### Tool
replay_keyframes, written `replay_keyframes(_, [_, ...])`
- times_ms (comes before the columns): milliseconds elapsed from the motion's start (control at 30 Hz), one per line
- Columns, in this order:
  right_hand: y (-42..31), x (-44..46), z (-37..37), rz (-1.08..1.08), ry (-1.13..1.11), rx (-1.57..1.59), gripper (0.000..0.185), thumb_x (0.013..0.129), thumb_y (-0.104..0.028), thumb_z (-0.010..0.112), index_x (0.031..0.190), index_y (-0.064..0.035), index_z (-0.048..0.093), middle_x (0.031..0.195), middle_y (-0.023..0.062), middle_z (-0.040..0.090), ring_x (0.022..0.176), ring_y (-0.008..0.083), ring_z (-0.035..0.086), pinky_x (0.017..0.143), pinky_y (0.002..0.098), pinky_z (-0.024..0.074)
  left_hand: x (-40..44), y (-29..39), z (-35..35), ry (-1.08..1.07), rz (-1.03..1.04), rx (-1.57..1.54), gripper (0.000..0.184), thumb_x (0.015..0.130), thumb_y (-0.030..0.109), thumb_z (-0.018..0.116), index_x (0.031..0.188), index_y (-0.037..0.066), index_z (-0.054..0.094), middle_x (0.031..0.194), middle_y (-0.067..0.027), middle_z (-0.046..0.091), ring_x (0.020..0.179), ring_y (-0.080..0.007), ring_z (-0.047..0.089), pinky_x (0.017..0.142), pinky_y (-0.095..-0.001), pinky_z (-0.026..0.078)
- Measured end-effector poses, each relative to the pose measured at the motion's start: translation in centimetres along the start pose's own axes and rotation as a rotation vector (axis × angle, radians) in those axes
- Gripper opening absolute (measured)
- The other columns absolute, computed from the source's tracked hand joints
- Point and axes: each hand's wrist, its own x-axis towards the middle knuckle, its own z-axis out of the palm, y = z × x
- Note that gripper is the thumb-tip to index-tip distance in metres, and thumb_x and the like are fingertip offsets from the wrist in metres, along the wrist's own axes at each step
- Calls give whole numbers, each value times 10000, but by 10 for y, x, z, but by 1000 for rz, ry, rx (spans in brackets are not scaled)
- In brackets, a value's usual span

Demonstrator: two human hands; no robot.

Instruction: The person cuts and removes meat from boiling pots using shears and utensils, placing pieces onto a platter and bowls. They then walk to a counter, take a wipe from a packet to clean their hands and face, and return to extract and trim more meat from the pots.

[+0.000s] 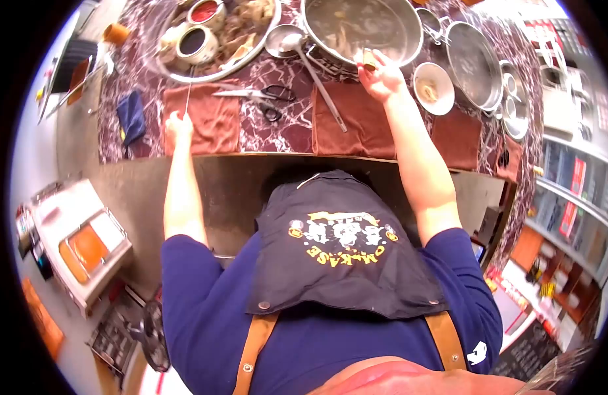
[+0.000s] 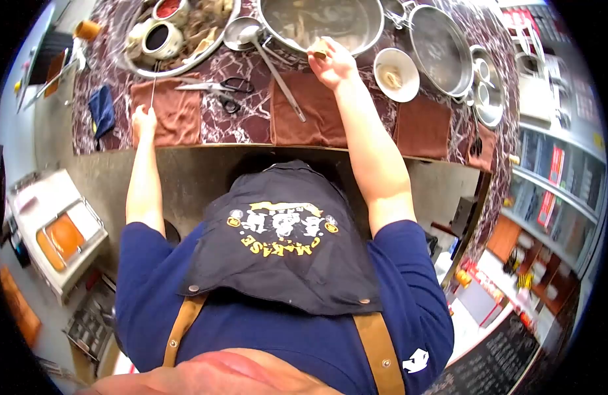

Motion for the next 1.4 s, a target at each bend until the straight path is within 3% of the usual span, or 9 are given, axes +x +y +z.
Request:
replay_keyframes(233, [-48, 1, 5, 221, 130, -239, 106, 942, -102, 472, 885, -16, 494, 724, 28, 550, 554, 77, 518, 459, 196, 438, -4, -9, 9, -70, 16, -211, 233, 874, 254, 589, 1004, 62, 617, 925, -174, 661, 885, -358, 639, 803, -435, 495])
replay_keyframes(500, [-65, -66, -9, 94, 48, -600, 287, 905, -48, 502, 1192, -49, 490, 761, 20, 550, 522, 72, 505, 434, 187, 404, -72, 11, -23, 60, -248, -663, 152, 949, 154, 517, 967, 4, 530, 750, -80, 607, 712, -199, 581, 702, -333, 467])
replay_keyframes(667, [-96, -87, -25, -256, 112, -1139, 606, 874, -31, 570, 1440, -47, 355, 842, 34, 598, 543, 59, 488, 482, 200, 429, -104, 47, -34, 59, -369, -905, 91, 947, 100, 530, 974, 14, 540, 738, -20, 567, 675, -110, 523, 649, -245, 438])
replay_keyframes(767, [-125, -79, -47, -973, 22, -1789, 574, 860, -82, 583, 1406, -41, 411, 1057, 165, 667, 831, 263, 663, 752, 332, 512, -115, 67, -35, 48, -399, -897, 99, 945, 101, 534, 974, 7, 539, 742, -23, 567, 673, -113, 526, 636, -251, 442])
replay_keyframes(900, [-162, -44, -39, -1057, 90, -1994, 564, 857, -142, 563, 1404, -216, 445, 914, 154, 640, 791, 330, 645, 700, 408, 520, -124, 87, -30, 8, -446, -979, 93, 944, 98, 534, 991, 18, 534, 753, -20, 561, 668, -107, 521, 610, -235, 435])
replay_keyframes(1033, [-173, -1, -31, -880, 106, -2365, 666, 840, -93, 495, 1447, -331, 361, 908, 118, 622, 761, 309, 631, 694, 400, 515, -130, 118, -39, -28, -396, -1062, 90, 945, 93, 521, 1003, 24, 521, 751, -10, 549, 652, -90, 505, 582, -223, 415])
replay_keyframes(1233, [-177, -3, -7, -351, 242, -2445, 651, 856, -124, 456, 1467, -304, 319, 955, 167, 660, 854, 323, 652, 774, 421, 507, -131, 120, -27, -119, -371, -1195, 96, 954, 103, 517, 1008, 24, 516, 729, 3, 531, 630, -83, 486, 585, -219, 404])
replay_keyframes(1367, [-212, -5, -21, -403, 44, -2371, 545, 869, -126, 455, 1403, -221, 416, 1000, 193, 660, 849, 337, 656, 766, 434, 517, -128, 109, -23, -76, -348, -1262, 44, 950, 74, 518, 990, 57, 514, 693, 27, 496, 550, -41, 414, 487, -178, 327])
replay_keyframes(1400, [-209, -34, 24, -100, 154, -2240, 512, 859, -95, 476, 1365, -168, 451, 976, 190, 658, 773, 318, 656, 685, 418, 534, -128, 108, -26, -76, -319, -1240, 42, 951, 77, 518, 986, 53, 518, 702, 34, 481, 569, -38, 406, 500, -179, 326])
